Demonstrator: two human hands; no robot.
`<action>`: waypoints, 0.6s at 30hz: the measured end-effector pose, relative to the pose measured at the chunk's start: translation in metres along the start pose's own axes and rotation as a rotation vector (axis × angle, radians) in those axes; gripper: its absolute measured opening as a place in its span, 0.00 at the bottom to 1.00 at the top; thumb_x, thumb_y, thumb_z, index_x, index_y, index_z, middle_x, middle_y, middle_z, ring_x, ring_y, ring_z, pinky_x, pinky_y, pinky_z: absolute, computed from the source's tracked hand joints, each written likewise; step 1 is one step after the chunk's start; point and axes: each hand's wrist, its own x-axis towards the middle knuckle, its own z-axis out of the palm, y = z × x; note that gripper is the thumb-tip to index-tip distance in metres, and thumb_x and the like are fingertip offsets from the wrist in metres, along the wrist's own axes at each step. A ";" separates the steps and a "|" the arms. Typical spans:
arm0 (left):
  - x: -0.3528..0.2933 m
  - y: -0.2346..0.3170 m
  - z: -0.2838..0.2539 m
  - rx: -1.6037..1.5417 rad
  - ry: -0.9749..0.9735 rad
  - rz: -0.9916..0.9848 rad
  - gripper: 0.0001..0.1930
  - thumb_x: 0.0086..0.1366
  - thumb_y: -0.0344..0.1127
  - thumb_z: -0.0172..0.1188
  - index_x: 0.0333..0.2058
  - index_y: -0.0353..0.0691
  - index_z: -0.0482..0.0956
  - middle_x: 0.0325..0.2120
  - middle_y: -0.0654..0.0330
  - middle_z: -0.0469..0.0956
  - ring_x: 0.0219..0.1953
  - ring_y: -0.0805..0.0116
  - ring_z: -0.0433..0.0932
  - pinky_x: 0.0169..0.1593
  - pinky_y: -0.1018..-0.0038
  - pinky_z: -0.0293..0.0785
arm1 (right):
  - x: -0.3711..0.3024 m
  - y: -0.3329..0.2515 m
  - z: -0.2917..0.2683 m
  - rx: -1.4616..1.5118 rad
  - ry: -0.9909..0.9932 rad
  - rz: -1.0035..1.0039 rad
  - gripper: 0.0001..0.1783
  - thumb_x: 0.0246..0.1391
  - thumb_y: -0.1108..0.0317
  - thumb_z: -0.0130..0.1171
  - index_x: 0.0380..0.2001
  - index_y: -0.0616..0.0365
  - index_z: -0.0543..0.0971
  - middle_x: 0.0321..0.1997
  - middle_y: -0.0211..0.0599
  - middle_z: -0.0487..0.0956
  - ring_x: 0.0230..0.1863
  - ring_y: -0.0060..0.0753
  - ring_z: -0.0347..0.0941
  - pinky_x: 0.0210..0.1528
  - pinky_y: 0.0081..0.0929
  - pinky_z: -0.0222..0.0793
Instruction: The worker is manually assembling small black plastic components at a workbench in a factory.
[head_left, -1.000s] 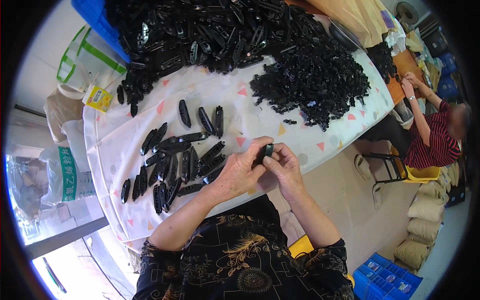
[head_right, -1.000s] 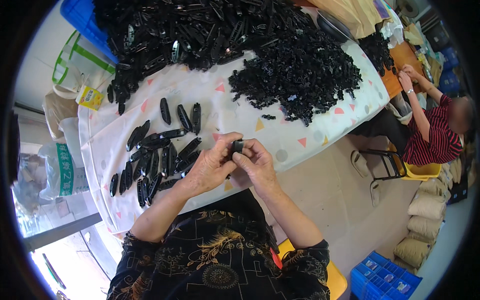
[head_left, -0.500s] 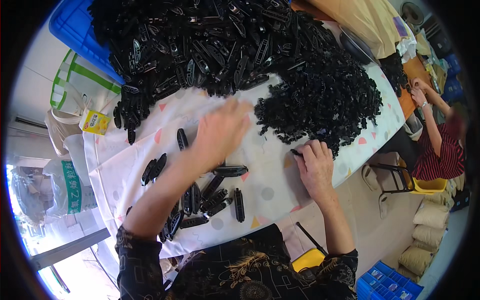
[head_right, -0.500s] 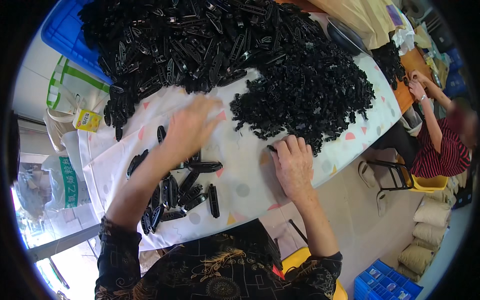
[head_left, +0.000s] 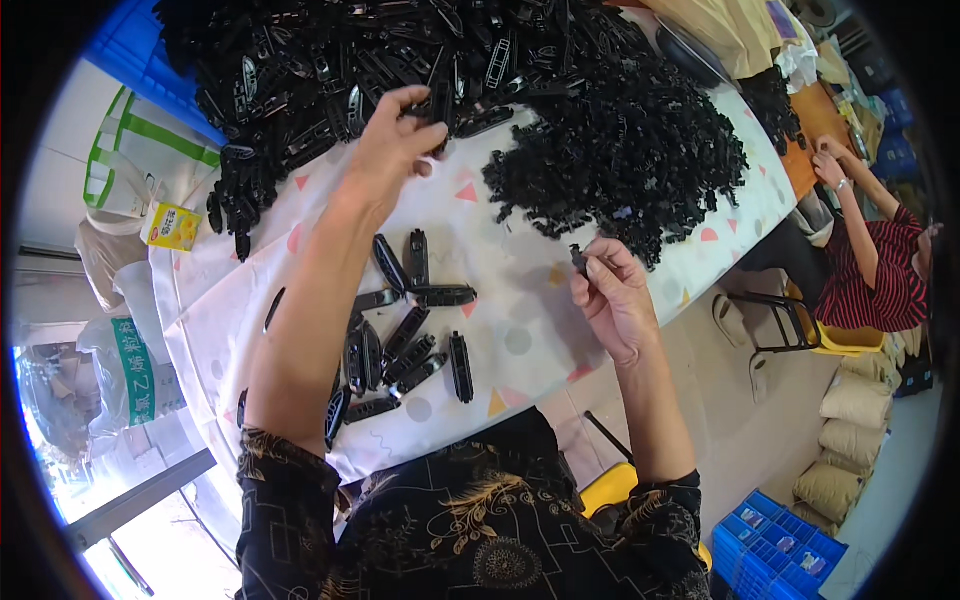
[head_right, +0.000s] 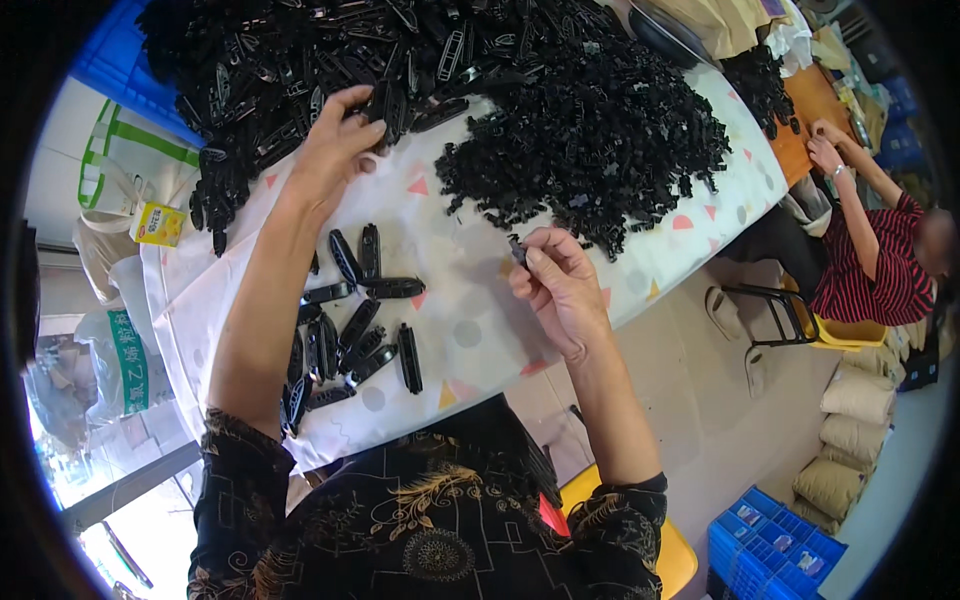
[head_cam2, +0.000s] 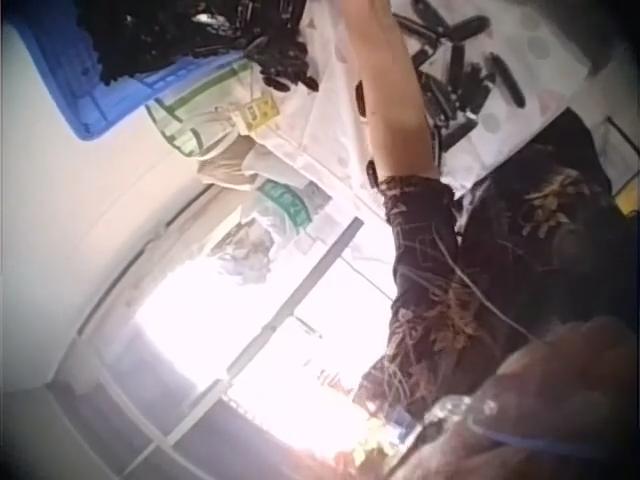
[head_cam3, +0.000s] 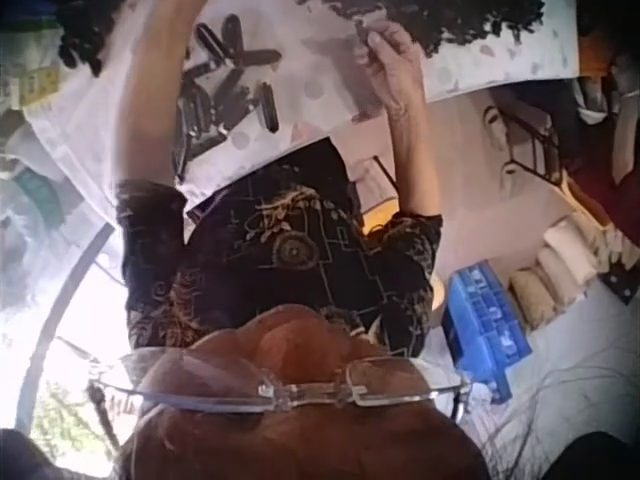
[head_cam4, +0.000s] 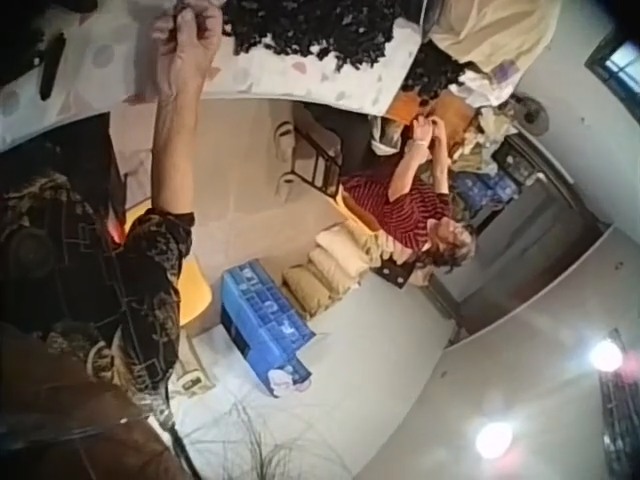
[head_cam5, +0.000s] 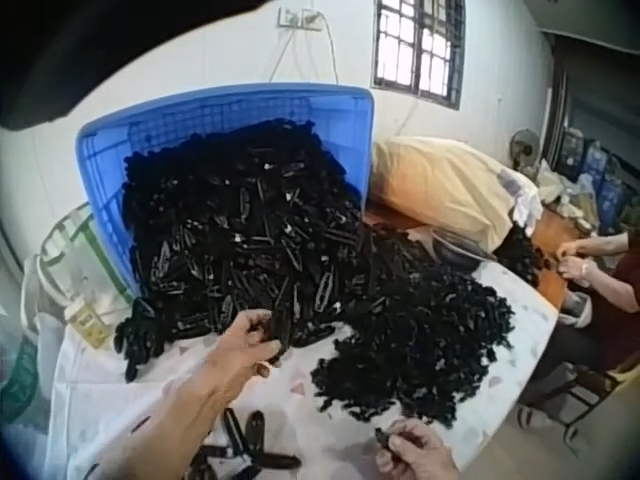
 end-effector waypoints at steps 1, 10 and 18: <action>-0.016 0.003 -0.002 -0.323 -0.094 -0.090 0.22 0.58 0.29 0.57 0.52 0.43 0.63 0.33 0.61 0.75 0.33 0.73 0.75 0.28 0.78 0.68 | -0.004 0.000 0.002 0.002 -0.006 -0.001 0.03 0.58 0.75 0.52 0.36 0.58 0.73 0.29 0.32 0.75 0.27 0.23 0.73 0.27 0.17 0.70; -0.129 0.000 0.025 -0.601 -0.281 -0.180 0.22 0.60 0.30 0.59 0.50 0.37 0.61 0.36 0.56 0.74 0.33 0.70 0.76 0.33 0.79 0.74 | -0.038 0.011 0.022 0.005 0.018 0.006 0.06 0.55 0.76 0.56 0.36 0.60 0.75 0.33 0.36 0.78 0.34 0.28 0.78 0.30 0.17 0.77; -0.178 -0.004 0.060 -0.714 -0.333 -0.224 0.17 0.67 0.30 0.48 0.53 0.34 0.62 0.45 0.55 0.71 0.47 0.62 0.75 0.50 0.71 0.73 | -0.065 0.024 0.038 -0.193 0.041 -0.177 0.05 0.53 0.69 0.60 0.32 0.55 0.75 0.44 0.36 0.78 0.45 0.28 0.74 0.45 0.25 0.69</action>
